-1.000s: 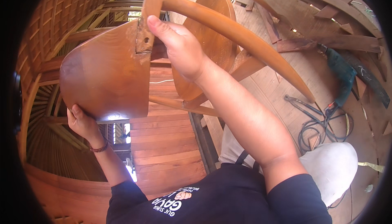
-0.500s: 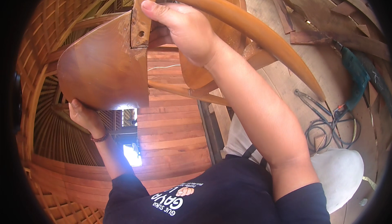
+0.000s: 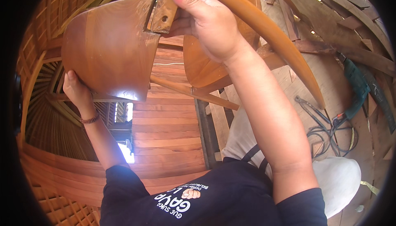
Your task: The person repairs a wooden chair by using a power drill to remove a broken piece, then uses an angle grinder to smooth the edges. They repeatedly test the fit of the detached piece against the chair frame.
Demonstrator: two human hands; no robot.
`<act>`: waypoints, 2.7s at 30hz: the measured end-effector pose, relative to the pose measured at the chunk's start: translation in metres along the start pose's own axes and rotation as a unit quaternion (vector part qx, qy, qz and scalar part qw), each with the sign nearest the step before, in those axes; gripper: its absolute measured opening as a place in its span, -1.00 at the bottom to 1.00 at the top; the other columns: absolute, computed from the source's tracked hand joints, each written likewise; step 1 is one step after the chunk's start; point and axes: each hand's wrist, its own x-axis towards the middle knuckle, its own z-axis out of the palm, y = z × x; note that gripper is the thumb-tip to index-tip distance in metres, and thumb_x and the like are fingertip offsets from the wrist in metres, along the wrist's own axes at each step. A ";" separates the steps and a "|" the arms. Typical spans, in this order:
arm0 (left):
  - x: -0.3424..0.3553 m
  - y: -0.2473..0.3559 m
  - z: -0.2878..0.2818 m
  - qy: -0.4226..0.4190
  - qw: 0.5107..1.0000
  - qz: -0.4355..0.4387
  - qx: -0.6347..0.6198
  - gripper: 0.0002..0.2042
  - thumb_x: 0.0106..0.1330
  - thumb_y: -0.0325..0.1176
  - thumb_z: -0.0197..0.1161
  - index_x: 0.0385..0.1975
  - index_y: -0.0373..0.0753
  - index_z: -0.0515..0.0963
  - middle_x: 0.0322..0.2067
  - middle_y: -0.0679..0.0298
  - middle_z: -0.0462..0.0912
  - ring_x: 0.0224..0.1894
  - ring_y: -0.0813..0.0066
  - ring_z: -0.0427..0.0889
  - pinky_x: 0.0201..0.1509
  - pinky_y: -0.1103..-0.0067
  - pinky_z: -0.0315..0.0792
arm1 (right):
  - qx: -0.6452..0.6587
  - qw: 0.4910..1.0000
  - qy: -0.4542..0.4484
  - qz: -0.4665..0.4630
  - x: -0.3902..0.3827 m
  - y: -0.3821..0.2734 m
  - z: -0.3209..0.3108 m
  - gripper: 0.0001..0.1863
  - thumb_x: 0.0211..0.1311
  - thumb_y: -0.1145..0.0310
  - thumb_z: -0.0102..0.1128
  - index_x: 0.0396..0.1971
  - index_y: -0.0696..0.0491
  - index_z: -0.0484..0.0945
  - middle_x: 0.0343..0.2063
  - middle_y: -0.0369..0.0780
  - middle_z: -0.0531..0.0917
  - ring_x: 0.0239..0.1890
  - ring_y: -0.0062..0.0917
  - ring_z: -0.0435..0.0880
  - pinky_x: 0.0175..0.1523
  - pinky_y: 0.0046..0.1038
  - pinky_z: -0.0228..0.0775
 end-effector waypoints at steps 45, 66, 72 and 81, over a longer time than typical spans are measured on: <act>-0.025 0.025 0.014 0.036 0.997 0.042 0.048 -0.53 0.32 -0.06 0.37 -0.08 -0.43 0.61 -0.36 0.24 0.74 -0.31 0.65 0.59 -0.17 0.63 0.47 | -0.199 0.966 0.153 0.065 -0.007 0.001 0.017 -0.47 0.52 -0.02 -0.07 0.17 0.13 0.47 0.01 -0.16 0.66 0.01 -0.45 0.67 0.11 -0.32 0.53; -0.032 0.040 0.012 -0.034 0.997 -0.010 -0.062 -0.40 0.10 0.02 0.55 -0.09 -0.43 0.61 -0.31 0.30 0.71 -0.27 0.69 0.57 -0.13 0.66 0.46 | -0.248 0.955 0.154 0.050 -0.004 0.000 0.016 -0.49 0.52 0.02 -0.05 0.10 0.18 0.53 -0.06 -0.17 0.69 -0.03 -0.48 0.68 0.09 -0.36 0.52; -0.023 0.043 0.004 -0.074 0.997 -0.026 0.020 -0.37 0.02 -0.03 0.61 -0.08 -0.44 0.61 -0.32 0.29 0.74 -0.33 0.67 0.59 -0.16 0.65 0.50 | -0.341 0.914 0.191 0.107 -0.006 -0.010 0.009 -0.52 0.51 -0.01 -0.04 -0.04 0.14 0.57 -0.20 -0.19 0.72 -0.20 -0.49 0.73 -0.04 -0.42 0.58; -0.113 0.064 -0.106 -0.002 0.994 -0.098 -0.048 -0.13 -0.26 0.34 0.55 -0.17 -0.42 0.62 -0.42 0.26 0.72 -0.33 0.59 0.68 -0.24 0.61 0.54 | -0.374 0.893 0.232 0.100 -0.016 -0.068 0.033 -0.57 0.52 0.12 -0.06 -0.06 0.24 0.52 -0.30 -0.08 0.72 -0.30 -0.44 0.73 -0.10 -0.43 0.58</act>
